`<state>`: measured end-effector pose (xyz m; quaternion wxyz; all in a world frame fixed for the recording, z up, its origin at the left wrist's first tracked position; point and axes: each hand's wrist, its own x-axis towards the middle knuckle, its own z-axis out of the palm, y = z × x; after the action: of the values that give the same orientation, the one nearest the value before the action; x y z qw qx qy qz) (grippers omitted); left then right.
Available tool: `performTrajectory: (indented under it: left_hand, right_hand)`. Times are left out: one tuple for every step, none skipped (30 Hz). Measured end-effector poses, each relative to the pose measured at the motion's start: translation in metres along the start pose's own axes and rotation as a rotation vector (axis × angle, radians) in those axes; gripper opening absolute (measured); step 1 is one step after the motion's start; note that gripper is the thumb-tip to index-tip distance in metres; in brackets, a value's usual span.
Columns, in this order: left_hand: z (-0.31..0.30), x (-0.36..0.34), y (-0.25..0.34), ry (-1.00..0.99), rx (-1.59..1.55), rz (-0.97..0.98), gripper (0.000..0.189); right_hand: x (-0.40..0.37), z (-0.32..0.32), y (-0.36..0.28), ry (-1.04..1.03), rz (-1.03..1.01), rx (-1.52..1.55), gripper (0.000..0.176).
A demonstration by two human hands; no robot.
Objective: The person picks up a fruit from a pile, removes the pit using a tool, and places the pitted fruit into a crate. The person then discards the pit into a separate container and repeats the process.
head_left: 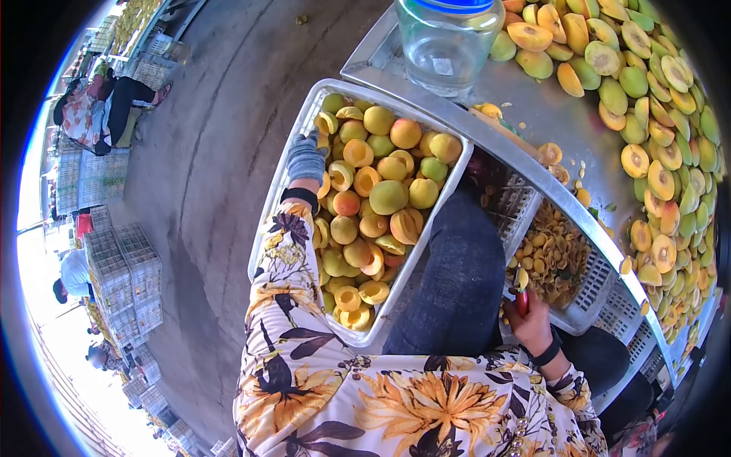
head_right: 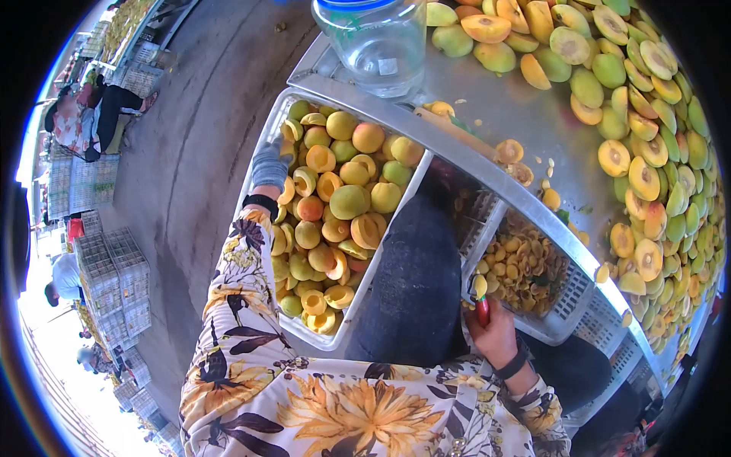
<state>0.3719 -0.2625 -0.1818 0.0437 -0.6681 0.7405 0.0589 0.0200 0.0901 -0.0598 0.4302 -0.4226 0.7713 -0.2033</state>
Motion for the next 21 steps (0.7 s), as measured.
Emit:
performTrajectory:
  left_hand:
    - [-0.001,0.005,0.002,-0.004,-0.003,-0.004,0.053]
    - [0.000,0.016,0.004,-0.065,0.003,-0.033,0.050]
    - [0.000,0.027,0.007,-0.124,0.010,-0.062,0.046]
    - [-0.001,0.035,0.017,-0.128,0.145,-0.088,0.039]
    - [0.003,0.042,0.017,-0.127,0.143,-0.088,0.039]
    - [0.005,0.050,0.019,-0.154,0.152,-0.110,0.037]
    - [0.007,0.055,0.020,-0.180,0.163,-0.130,0.035]
    - [-0.007,0.049,0.024,-0.189,0.175,-0.081,0.038]
    - [-0.023,0.043,0.024,-0.187,0.178,-0.078,0.038]
    - [-0.045,0.033,0.023,-0.174,0.019,-0.094,0.039]
    - [-0.057,0.022,0.018,-0.165,-0.136,-0.106,0.041]
    - [-0.051,0.014,0.004,-0.034,-0.015,-0.039,0.044]
    - [-0.033,0.017,-0.006,-0.041,-0.013,-0.042,0.044]
    - [-0.012,0.022,-0.015,-0.038,-0.022,-0.002,0.042]
    - [0.001,0.025,-0.020,-0.033,-0.033,0.038,0.040]
    - [-0.006,0.025,-0.011,-0.027,-0.072,-0.016,0.038]
    - [-0.005,0.028,-0.005,-0.028,-0.077,-0.020,0.038]
    - [-0.007,0.032,0.003,-0.050,-0.023,-0.039,0.036]
    - [-0.011,0.036,0.004,-0.066,0.036,-0.056,0.035]
    - [-0.013,0.037,0.000,-0.074,0.037,-0.004,0.036]
    - [-0.016,0.037,-0.004,-0.063,0.009,-0.002,0.034]
  right_hand:
    - [0.001,0.000,-0.002,-0.003,0.001,-0.005,0.023]
    - [0.001,-0.001,-0.007,-0.016,0.011,-0.003,0.023]
    - [0.003,-0.001,-0.010,-0.028,0.019,0.000,0.023]
    - [0.005,0.000,-0.012,-0.028,0.016,-0.002,0.023]
    - [0.006,0.001,-0.013,-0.008,-0.032,-0.018,0.022]
    - [0.009,0.001,-0.014,0.016,-0.081,-0.034,0.022]
    - [0.010,0.001,-0.017,0.021,-0.082,-0.032,0.022]
    - [0.010,-0.001,-0.020,0.035,-0.104,-0.070,0.022]
    - [0.010,-0.003,-0.022,0.050,-0.127,-0.109,0.023]
    - [0.010,-0.007,-0.021,0.055,-0.123,-0.103,0.023]
    - [0.008,-0.012,-0.018,0.069,-0.096,-0.055,0.024]
    - [0.008,-0.012,-0.015,0.085,-0.067,0.002,0.025]
    - [0.008,-0.011,-0.011,0.079,-0.063,0.001,0.025]
    - [0.009,-0.010,-0.007,0.067,-0.006,0.047,0.025]
    - [0.010,-0.009,-0.002,0.058,0.049,0.091,0.025]
    - [0.010,-0.007,0.003,0.043,0.051,0.052,0.024]
    - [0.010,-0.007,-0.004,0.041,0.050,0.045,0.024]
    - [0.010,-0.006,-0.015,0.042,-0.018,-0.024,0.023]
    - [0.011,-0.006,-0.024,0.047,-0.090,-0.086,0.022]
    - [0.012,-0.005,-0.027,0.037,-0.107,-0.106,0.020]
    - [0.012,-0.004,-0.031,0.040,-0.118,-0.094,0.020]
